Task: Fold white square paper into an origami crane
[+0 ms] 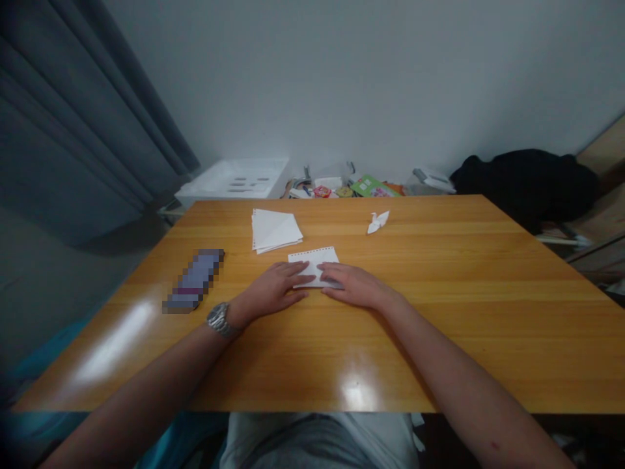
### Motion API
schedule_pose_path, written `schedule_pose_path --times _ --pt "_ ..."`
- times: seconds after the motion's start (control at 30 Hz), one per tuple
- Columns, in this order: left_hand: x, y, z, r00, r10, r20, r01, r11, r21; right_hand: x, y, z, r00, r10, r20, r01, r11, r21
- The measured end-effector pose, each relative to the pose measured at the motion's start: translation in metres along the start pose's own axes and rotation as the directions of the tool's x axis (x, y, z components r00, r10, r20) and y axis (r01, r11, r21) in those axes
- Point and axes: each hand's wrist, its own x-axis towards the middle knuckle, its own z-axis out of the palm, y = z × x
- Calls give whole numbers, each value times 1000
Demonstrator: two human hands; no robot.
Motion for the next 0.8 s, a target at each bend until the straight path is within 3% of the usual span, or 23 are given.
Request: schedule_pose_path --times 0.37,0.53,0.8 --pt "0 -2 -1 1000 -11 -26 10 998 -63 -7 4 -7 1000 -11 14 11 1000 -26" --pt "1 -4 -2 999 -21 -42 14 987 -162 -9 2 -12 999 19 -45 -17 998 55" --pt "2 -1 -3 978 -191 -87 154 936 -316 -4 0 -11 972 167 -167 -141 978 154"
